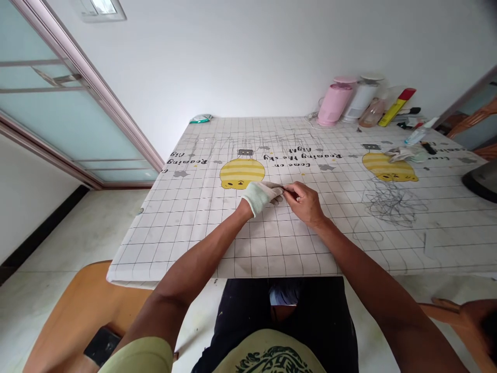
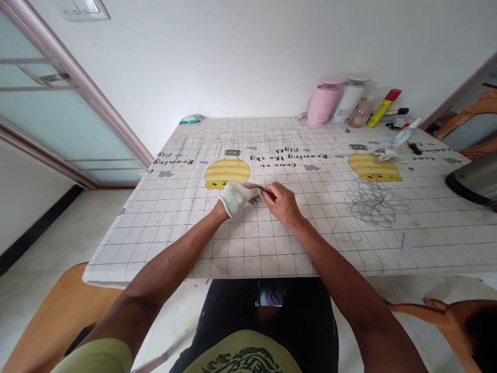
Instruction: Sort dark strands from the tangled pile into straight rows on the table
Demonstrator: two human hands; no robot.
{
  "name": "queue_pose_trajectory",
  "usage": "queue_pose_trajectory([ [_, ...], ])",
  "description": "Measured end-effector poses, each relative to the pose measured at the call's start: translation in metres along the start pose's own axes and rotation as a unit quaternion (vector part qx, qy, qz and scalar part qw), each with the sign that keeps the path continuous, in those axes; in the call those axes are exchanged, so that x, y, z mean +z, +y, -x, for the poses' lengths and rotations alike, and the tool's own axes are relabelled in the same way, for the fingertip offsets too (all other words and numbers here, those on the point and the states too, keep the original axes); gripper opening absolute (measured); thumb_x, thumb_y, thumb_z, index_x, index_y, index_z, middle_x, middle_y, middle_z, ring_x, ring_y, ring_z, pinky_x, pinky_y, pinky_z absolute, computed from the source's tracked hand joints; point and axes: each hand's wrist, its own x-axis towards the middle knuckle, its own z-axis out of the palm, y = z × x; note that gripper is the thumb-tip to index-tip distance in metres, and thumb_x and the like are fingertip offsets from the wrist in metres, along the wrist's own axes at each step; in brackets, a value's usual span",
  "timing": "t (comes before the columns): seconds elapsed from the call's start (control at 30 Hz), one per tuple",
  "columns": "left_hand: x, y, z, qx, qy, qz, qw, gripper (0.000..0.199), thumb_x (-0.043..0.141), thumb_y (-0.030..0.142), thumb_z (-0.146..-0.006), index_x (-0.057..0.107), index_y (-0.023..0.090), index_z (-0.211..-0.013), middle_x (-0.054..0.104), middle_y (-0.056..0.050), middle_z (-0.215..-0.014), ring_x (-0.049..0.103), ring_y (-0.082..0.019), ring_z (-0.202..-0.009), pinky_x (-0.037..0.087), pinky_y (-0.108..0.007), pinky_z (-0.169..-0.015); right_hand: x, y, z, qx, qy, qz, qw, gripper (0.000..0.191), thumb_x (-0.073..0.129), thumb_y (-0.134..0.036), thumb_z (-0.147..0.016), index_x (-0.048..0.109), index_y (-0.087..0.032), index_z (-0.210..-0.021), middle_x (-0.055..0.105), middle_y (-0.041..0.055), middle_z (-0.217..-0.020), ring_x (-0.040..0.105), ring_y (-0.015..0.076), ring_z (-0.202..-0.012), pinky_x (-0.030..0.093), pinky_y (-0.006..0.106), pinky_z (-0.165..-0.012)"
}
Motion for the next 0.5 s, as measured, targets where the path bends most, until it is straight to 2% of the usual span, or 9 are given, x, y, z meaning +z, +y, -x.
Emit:
queue_pose_trajectory([
  [0.1, -0.004, 0.001, -0.003, 0.001, 0.044, -0.004, 0.999, 0.016, 0.069, 0.023, -0.093, 0.082, 0.014, -0.098, 0.078, -0.005, -0.078, 0.071, -0.014, -0.07, 0.059, -0.025, -0.072, -0.005, -0.002, -0.002, 0.135, -0.041, -0.137, 0.98, 0.021, 0.078, -0.043, -0.096, 0.076, -0.024, -0.102, 0.077, 0.0052, -0.086, 0.07, 0.0218, -0.075, 0.058, 0.037, -0.066],
  [0.2, -0.009, 0.006, -0.004, -0.004, 0.12, 0.006, 0.993, 0.017, 0.066, 0.022, -0.095, 0.081, 0.014, -0.099, 0.08, -0.005, -0.081, 0.073, -0.014, -0.071, 0.06, -0.025, -0.074, -0.012, -0.002, -0.007, 0.218, -0.118, -0.296, 0.922, 0.034, 0.081, -0.053, -0.094, 0.079, -0.022, -0.108, 0.08, 0.009, -0.098, 0.076, 0.0253, -0.088, 0.061, 0.038, -0.071],
  [0.27, -0.011, 0.01, -0.003, 0.001, 0.15, 0.026, 0.988, 0.018, 0.065, 0.021, -0.096, 0.081, 0.014, -0.101, 0.081, -0.006, -0.083, 0.074, -0.014, -0.072, 0.06, -0.026, -0.075, -0.015, 0.0, -0.011, 0.235, -0.136, -0.371, 0.888, 0.037, 0.078, -0.057, -0.095, 0.08, -0.023, -0.107, 0.081, 0.012, -0.109, 0.077, 0.0287, -0.101, 0.063, 0.043, -0.082],
  [0.33, -0.012, 0.014, 0.0, 0.006, 0.159, 0.041, 0.986, 0.018, 0.066, 0.021, -0.096, 0.081, 0.013, -0.101, 0.082, -0.007, -0.086, 0.074, -0.015, -0.074, 0.061, -0.027, -0.076, -0.016, 0.001, -0.012, 0.241, -0.143, -0.422, 0.862, 0.036, 0.077, -0.059, -0.096, 0.08, -0.024, -0.105, 0.081, 0.0122, -0.111, 0.077, 0.0306, -0.108, 0.061, 0.049, -0.093],
  [0.4, -0.012, 0.016, 0.002, 0.01, 0.16, 0.045, 0.986, 0.016, 0.066, 0.022, -0.095, 0.08, 0.014, -0.097, 0.082, -0.008, -0.086, 0.075, -0.015, -0.074, 0.061, -0.026, -0.076, -0.017, 0.001, -0.013, 0.239, -0.161, -0.449, 0.846, 0.033, 0.076, -0.058, -0.096, 0.081, -0.026, -0.1, 0.082, 0.0113, -0.113, 0.076, 0.0318, -0.116, 0.058, 0.053, -0.102],
  [0.5, -0.013, 0.017, 0.004, 0.018, 0.164, 0.044, 0.985, 0.016, 0.066, 0.023, -0.095, 0.078, 0.016, -0.088, 0.082, -0.006, -0.086, 0.075, -0.015, -0.075, 0.06, -0.025, -0.076, -0.019, -0.002, -0.014, 0.236, -0.193, -0.459, 0.834, 0.037, 0.071, -0.063, -0.097, 0.082, -0.028, -0.099, 0.08, 0.0116, -0.127, 0.07, 0.0344, -0.13, 0.055, 0.057, -0.108],
])
